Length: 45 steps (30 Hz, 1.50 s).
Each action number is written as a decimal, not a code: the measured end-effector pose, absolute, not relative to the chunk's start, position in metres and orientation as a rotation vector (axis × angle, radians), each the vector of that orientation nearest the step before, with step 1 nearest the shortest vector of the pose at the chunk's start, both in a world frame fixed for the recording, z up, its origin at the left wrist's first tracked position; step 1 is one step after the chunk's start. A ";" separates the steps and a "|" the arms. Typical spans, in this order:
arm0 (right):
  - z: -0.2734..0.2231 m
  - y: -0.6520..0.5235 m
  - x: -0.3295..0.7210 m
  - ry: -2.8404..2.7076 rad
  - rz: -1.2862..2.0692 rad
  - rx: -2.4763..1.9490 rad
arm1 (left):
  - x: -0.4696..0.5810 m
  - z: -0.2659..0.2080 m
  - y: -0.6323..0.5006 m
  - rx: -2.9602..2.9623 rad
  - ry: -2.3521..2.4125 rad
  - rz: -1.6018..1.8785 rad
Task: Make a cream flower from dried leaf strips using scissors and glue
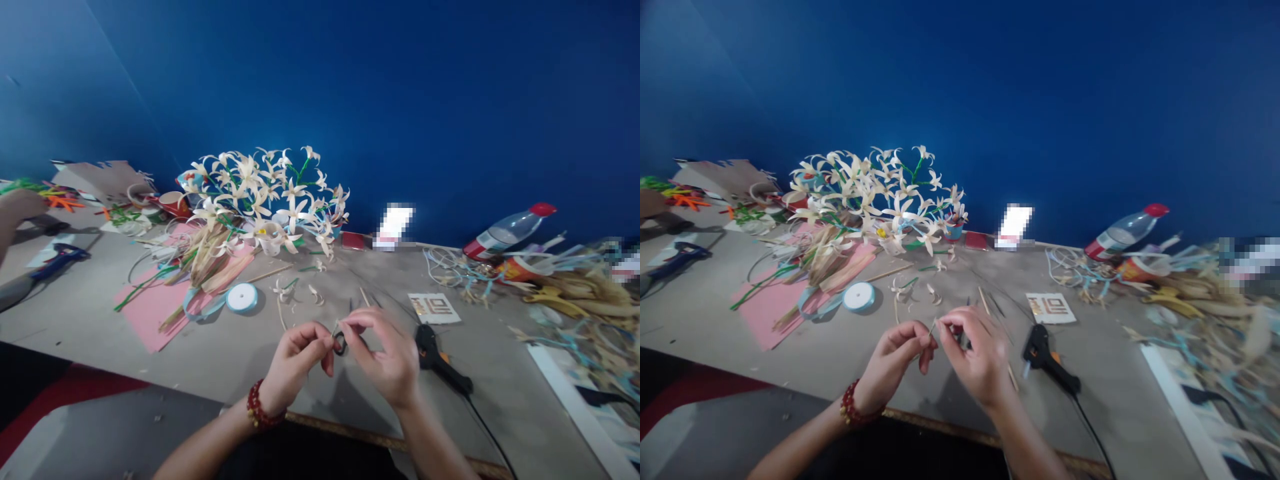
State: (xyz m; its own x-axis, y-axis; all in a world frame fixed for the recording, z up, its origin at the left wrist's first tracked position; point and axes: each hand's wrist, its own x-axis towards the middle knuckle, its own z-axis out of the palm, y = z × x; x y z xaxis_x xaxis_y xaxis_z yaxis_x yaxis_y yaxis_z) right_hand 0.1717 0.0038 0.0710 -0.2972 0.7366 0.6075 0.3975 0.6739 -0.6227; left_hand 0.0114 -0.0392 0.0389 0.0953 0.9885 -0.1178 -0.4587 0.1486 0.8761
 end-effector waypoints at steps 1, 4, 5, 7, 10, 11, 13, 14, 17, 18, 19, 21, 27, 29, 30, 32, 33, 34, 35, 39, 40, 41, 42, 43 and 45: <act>0.071 0.003 0.172 -1.918 0.455 -0.896 | 0.011 0.038 -0.039 0.782 0.862 1.254; 0.070 0.002 0.173 -1.891 0.482 -0.931 | 0.011 0.036 -0.039 0.775 0.858 1.253; 0.069 0.002 0.173 -1.883 0.483 -0.940 | 0.011 0.036 -0.039 0.776 0.860 1.253; 0.069 0.001 0.172 -1.871 0.484 -0.947 | 0.011 0.036 -0.038 0.781 0.861 1.254; 0.068 0.001 0.171 -1.859 0.495 -0.951 | 0.011 0.037 -0.038 0.781 0.853 1.255; 0.068 0.001 0.170 -1.858 0.500 -0.952 | 0.011 0.037 -0.038 0.778 0.855 1.253; 0.067 0.002 0.169 -1.861 0.513 -0.950 | 0.011 0.037 -0.039 0.775 0.861 1.247; 0.067 0.002 0.169 -1.864 0.520 -0.947 | 0.011 0.037 -0.039 0.776 0.863 1.245; 0.066 0.002 0.169 -1.869 0.532 -0.947 | 0.010 0.037 -0.039 0.778 0.863 1.247; 0.066 0.002 0.169 -1.870 0.535 -0.947 | 0.010 0.037 -0.039 0.777 0.860 1.248; 0.066 0.002 0.169 -1.870 0.538 -0.948 | 0.010 0.036 -0.039 0.773 0.859 1.248; 0.067 0.002 0.171 -1.860 0.556 -0.946 | 0.010 0.036 -0.039 0.758 0.852 1.244; 0.066 -0.002 0.181 -1.771 0.712 -0.925 | 0.012 0.041 -0.037 0.623 0.757 1.172; 0.063 -0.003 0.182 -1.742 0.739 -0.947 | 0.012 0.041 -0.037 0.577 0.724 1.146; 0.062 -0.004 0.182 -1.731 0.751 -0.963 | 0.012 0.041 -0.037 0.563 0.710 1.141; 0.060 -0.005 0.179 -1.713 0.787 -0.987 | 0.011 0.039 -0.037 0.554 0.691 1.144; 0.059 -0.006 0.177 -1.706 0.807 -0.992 | 0.011 0.038 -0.037 0.561 0.686 1.147; 0.059 -0.007 0.174 -1.700 0.827 -0.991 | 0.010 0.037 -0.038 0.575 0.683 1.150; 0.058 -0.008 0.172 -1.694 0.851 -0.982 | 0.010 0.036 -0.038 0.595 0.681 1.153; 0.054 -0.012 0.163 -1.647 1.072 -0.928 | 0.008 0.030 -0.040 0.688 0.675 1.171; 0.052 -0.013 0.161 -1.620 1.159 -0.912 | 0.008 0.028 -0.040 0.713 0.682 1.176; 0.050 -0.013 0.160 -1.585 1.239 -0.895 | 0.007 0.027 -0.041 0.740 0.693 1.182; 0.048 -0.014 0.159 -1.544 1.306 -0.876 | 0.007 0.026 -0.041 0.771 0.706 1.189; 0.047 -0.014 0.158 -1.502 1.354 -0.854 | 0.006 0.025 -0.041 0.805 0.722 1.193; 0.045 -0.013 0.157 -1.432 1.400 -0.813 | 0.004 0.024 -0.041 0.869 0.756 1.193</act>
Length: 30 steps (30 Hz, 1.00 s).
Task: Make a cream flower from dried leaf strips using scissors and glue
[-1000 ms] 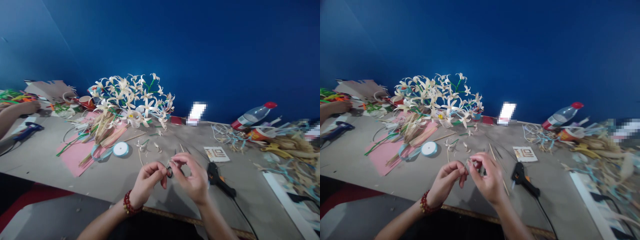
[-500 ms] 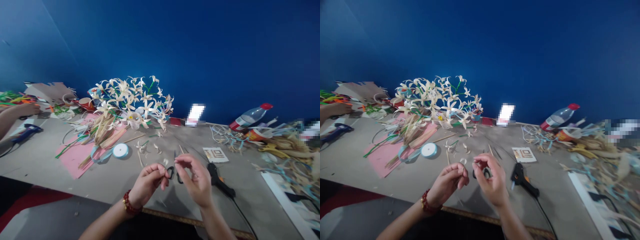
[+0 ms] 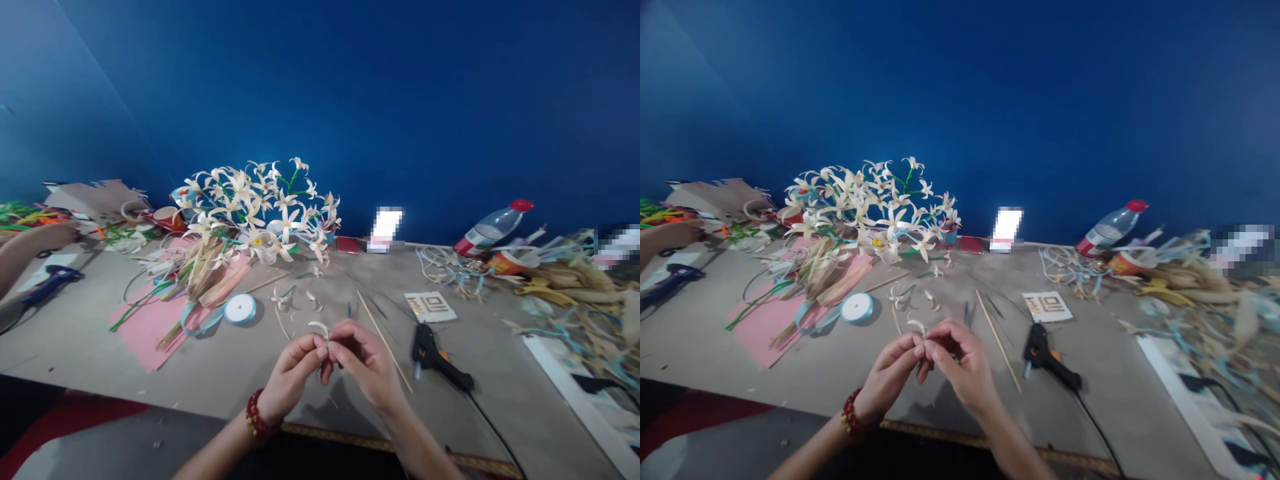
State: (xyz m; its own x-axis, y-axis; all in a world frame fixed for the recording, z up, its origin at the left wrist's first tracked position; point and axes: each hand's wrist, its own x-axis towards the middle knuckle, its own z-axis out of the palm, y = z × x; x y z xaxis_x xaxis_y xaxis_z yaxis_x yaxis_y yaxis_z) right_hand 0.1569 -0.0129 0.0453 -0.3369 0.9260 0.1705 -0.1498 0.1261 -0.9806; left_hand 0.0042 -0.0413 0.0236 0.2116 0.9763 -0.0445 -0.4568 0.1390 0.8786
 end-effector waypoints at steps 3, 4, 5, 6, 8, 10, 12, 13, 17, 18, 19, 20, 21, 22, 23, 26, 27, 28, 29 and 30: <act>0.047 -0.012 0.155 -1.370 1.458 -0.779 | 0.002 0.023 -0.041 0.922 0.790 1.180; 0.048 -0.012 0.155 -1.352 1.483 -0.773 | 0.002 0.023 -0.041 0.930 0.793 1.177; 0.049 -0.012 0.154 -1.333 1.509 -0.769 | 0.002 0.022 -0.041 0.935 0.789 1.175; 0.049 -0.012 0.153 -1.309 1.532 -0.766 | 0.002 0.022 -0.041 0.940 0.781 1.174; 0.048 -0.012 0.153 -1.262 1.572 -0.768 | 0.002 0.022 -0.040 0.945 0.757 1.170; 0.045 -0.012 0.152 -1.231 1.610 -0.780 | 0.001 0.022 -0.039 0.949 0.729 1.163; 0.043 -0.012 0.152 -1.214 1.644 -0.792 | 0.000 0.022 -0.038 0.951 0.714 1.151; 0.042 -0.013 0.152 -1.208 1.658 -0.794 | -0.001 0.023 -0.037 0.952 0.713 1.143; 0.041 -0.013 0.152 -1.189 1.651 -0.805 | -0.004 0.027 -0.036 0.995 0.756 1.135; 0.040 -0.013 0.152 -1.191 1.629 -0.812 | -0.005 0.028 -0.036 1.015 0.776 1.141; 0.040 -0.013 0.151 -1.194 1.602 -0.820 | -0.005 0.028 -0.037 1.032 0.797 1.149; 0.040 -0.013 0.151 -1.199 1.573 -0.825 | -0.005 0.029 -0.037 1.044 0.816 1.161; 0.039 -0.013 0.151 -1.202 1.548 -0.831 | -0.004 0.029 -0.038 1.052 0.832 1.176; 0.039 -0.013 0.150 -1.203 1.523 -0.837 | -0.003 0.029 -0.039 1.055 0.848 1.195; 0.038 -0.013 0.149 -1.205 1.497 -0.842 | -0.002 0.029 -0.039 1.059 0.865 1.216; 0.036 -0.014 0.148 -1.219 1.437 -0.855 | 0.001 0.032 -0.039 1.094 0.911 1.267; 0.036 -0.015 0.147 -1.226 1.427 -0.856 | 0.001 0.032 -0.038 1.113 0.920 1.270; 0.036 -0.015 0.147 -1.232 1.423 -0.853 | 0.002 0.033 -0.038 1.131 0.926 1.272; 0.037 -0.016 0.147 -1.238 1.423 -0.849 | 0.002 0.033 -0.038 1.142 0.925 1.270; 0.038 -0.016 0.147 -1.240 1.425 -0.840 | 0.003 0.033 -0.039 1.143 0.918 1.268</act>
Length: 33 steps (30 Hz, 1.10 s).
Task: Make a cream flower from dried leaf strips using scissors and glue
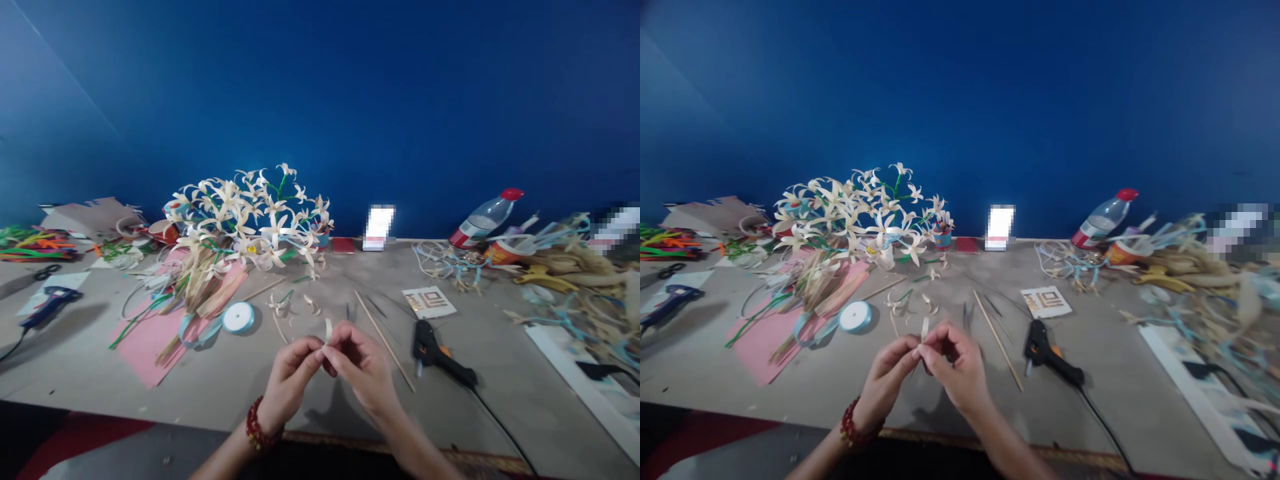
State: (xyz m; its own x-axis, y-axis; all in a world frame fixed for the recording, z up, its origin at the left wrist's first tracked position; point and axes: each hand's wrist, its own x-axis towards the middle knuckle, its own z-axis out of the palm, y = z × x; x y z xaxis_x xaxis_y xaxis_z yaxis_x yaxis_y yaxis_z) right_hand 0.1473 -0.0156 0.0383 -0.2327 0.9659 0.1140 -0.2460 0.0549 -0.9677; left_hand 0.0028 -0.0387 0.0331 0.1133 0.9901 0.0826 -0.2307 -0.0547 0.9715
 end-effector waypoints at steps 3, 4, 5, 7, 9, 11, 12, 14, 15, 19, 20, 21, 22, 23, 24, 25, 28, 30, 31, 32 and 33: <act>0.043 -0.015 0.151 -1.218 1.484 -0.796 | 0.004 0.033 -0.041 1.101 0.883 1.277; 0.044 -0.014 0.152 -1.195 1.510 -0.786 | 0.005 0.033 -0.042 1.092 0.866 1.276; 0.045 -0.014 0.154 -1.168 1.530 -0.784 | 0.005 0.034 -0.042 1.088 0.851 1.273; 0.046 -0.013 0.157 -1.116 1.543 -0.794 | 0.007 0.036 -0.042 1.092 0.826 1.266; 0.046 -0.012 0.158 -1.067 1.561 -0.795 | 0.009 0.039 -0.042 1.094 0.812 1.267; 0.045 -0.013 0.157 -1.015 1.605 -0.771 | 0.010 0.041 -0.042 1.090 0.813 1.272; 0.045 -0.013 0.156 -0.991 1.620 -0.759 | 0.010 0.042 -0.042 1.091 0.816 1.272; 0.045 -0.013 0.153 -0.959 1.623 -0.749 | 0.010 0.042 -0.043 1.092 0.819 1.272; 0.045 -0.014 0.152 -0.955 1.620 -0.751 | 0.010 0.041 -0.044 1.089 0.818 1.275; 0.045 -0.014 0.149 -0.935 1.611 -0.754 | 0.008 0.038 -0.045 1.086 0.803 1.273; 0.045 -0.014 0.149 -0.922 1.601 -0.758 | 0.008 0.037 -0.045 1.087 0.803 1.274; 0.045 -0.015 0.148 -0.909 1.589 -0.764 | 0.008 0.037 -0.044 1.089 0.803 1.274; 0.046 -0.015 0.148 -0.899 1.579 -0.770 | 0.008 0.036 -0.044 1.088 0.803 1.275; 0.046 -0.015 0.148 -0.895 1.573 -0.774 | 0.008 0.036 -0.045 1.083 0.802 1.279; 0.047 -0.015 0.148 -0.896 1.571 -0.774 | 0.008 0.037 -0.045 1.076 0.799 1.282; 0.047 -0.015 0.148 -0.899 1.572 -0.775 | 0.008 0.037 -0.045 1.066 0.795 1.282; 0.050 -0.015 0.146 -0.898 1.578 -0.775 | 0.008 0.038 -0.045 1.034 0.781 1.285; 0.051 -0.015 0.145 -0.888 1.593 -0.778 | 0.008 0.037 -0.045 1.017 0.771 1.285; 0.050 -0.015 0.145 -0.882 1.600 -0.774 | 0.008 0.036 -0.045 1.006 0.766 1.285; 0.050 -0.015 0.145 -0.875 1.604 -0.769 | 0.008 0.035 -0.044 0.992 0.760 1.286; 0.049 -0.015 0.144 -0.868 1.607 -0.763 | 0.008 0.035 -0.044 0.977 0.753 1.288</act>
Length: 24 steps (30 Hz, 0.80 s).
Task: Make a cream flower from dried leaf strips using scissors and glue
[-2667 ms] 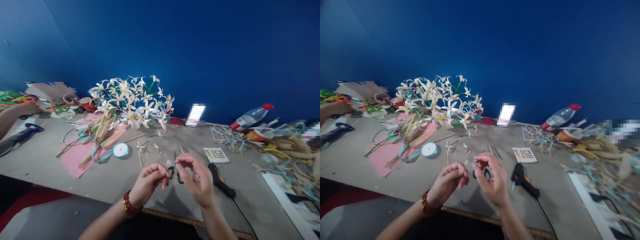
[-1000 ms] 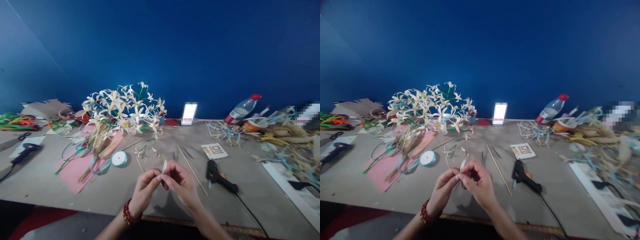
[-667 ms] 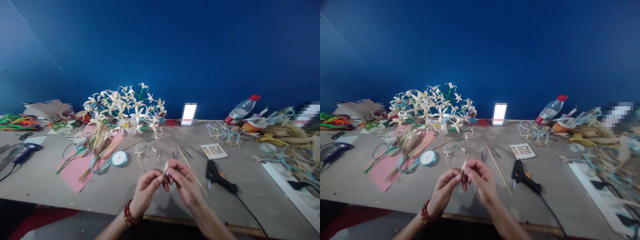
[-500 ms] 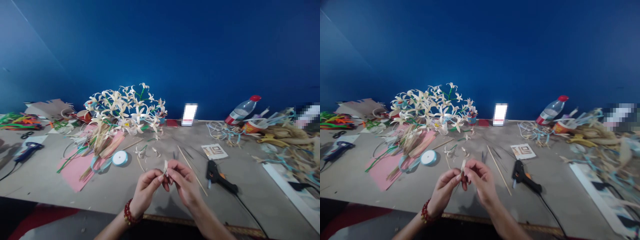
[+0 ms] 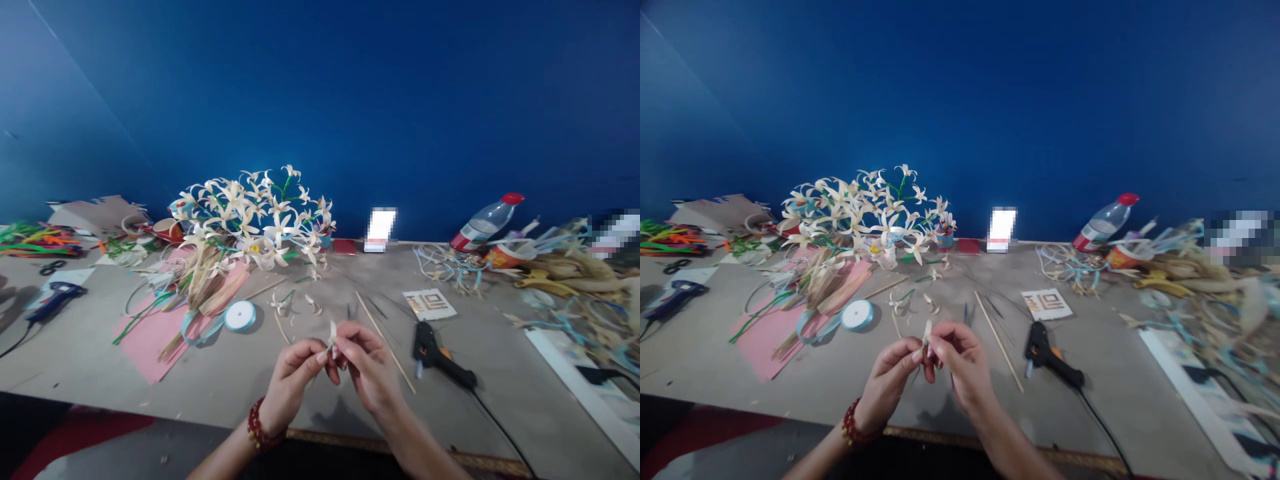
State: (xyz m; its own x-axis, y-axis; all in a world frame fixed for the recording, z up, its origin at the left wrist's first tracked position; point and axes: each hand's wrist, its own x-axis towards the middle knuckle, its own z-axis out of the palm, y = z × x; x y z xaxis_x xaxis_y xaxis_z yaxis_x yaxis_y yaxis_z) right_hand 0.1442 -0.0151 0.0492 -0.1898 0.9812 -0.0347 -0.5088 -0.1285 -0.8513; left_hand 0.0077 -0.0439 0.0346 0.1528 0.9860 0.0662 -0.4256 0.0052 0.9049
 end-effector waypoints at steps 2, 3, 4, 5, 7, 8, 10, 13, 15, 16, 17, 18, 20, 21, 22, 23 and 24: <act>0.047 -0.015 0.143 -0.848 1.602 -0.746 | 0.008 0.033 -0.043 0.948 0.735 1.292; 0.046 -0.016 0.143 -0.837 1.600 -0.736 | 0.009 0.033 -0.043 0.936 0.725 1.293; 0.045 -0.016 0.142 -0.827 1.596 -0.726 | 0.009 0.032 -0.043 0.925 0.716 1.295; 0.045 -0.016 0.142 -0.817 1.593 -0.717 | 0.010 0.032 -0.043 0.916 0.708 1.297; 0.045 -0.017 0.141 -0.800 1.585 -0.707 | 0.011 0.032 -0.043 0.904 0.702 1.305; 0.045 -0.017 0.140 -0.798 1.582 -0.705 | 0.011 0.033 -0.043 0.902 0.705 1.310; 0.047 -0.017 0.140 -0.806 1.569 -0.707 | 0.012 0.033 -0.044 0.904 0.715 1.319; 0.051 -0.017 0.139 -0.841 1.529 -0.704 | 0.013 0.033 -0.044 0.900 0.728 1.327; 0.053 -0.017 0.139 -0.858 1.496 -0.708 | 0.013 0.034 -0.044 0.896 0.740 1.330; 0.053 -0.016 0.139 -0.864 1.482 -0.712 | 0.013 0.034 -0.044 0.896 0.748 1.329; 0.054 -0.016 0.139 -0.867 1.472 -0.717 | 0.013 0.035 -0.044 0.897 0.756 1.327; 0.054 -0.016 0.139 -0.868 1.467 -0.719 | 0.013 0.035 -0.044 0.899 0.759 1.325; 0.053 -0.016 0.139 -0.856 1.477 -0.715 | 0.014 0.035 -0.044 0.904 0.763 1.321; 0.053 -0.016 0.138 -0.844 1.489 -0.710 | 0.014 0.035 -0.044 0.904 0.769 1.321; 0.052 -0.017 0.138 -0.832 1.503 -0.707 | 0.014 0.035 -0.044 0.903 0.778 1.318; 0.051 -0.017 0.138 -0.821 1.515 -0.706 | 0.014 0.034 -0.044 0.901 0.787 1.316; 0.050 -0.017 0.138 -0.814 1.528 -0.709 | 0.014 0.034 -0.044 0.899 0.795 1.314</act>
State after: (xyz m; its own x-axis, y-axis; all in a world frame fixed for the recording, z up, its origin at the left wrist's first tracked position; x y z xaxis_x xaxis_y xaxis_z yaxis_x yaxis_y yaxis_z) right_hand 0.1378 -0.0169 0.0502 -0.1093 0.9939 0.0147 -0.5670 -0.0502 -0.8222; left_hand 0.0142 -0.0438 0.0336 0.1008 0.9948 0.0135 -0.4501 0.0335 0.8923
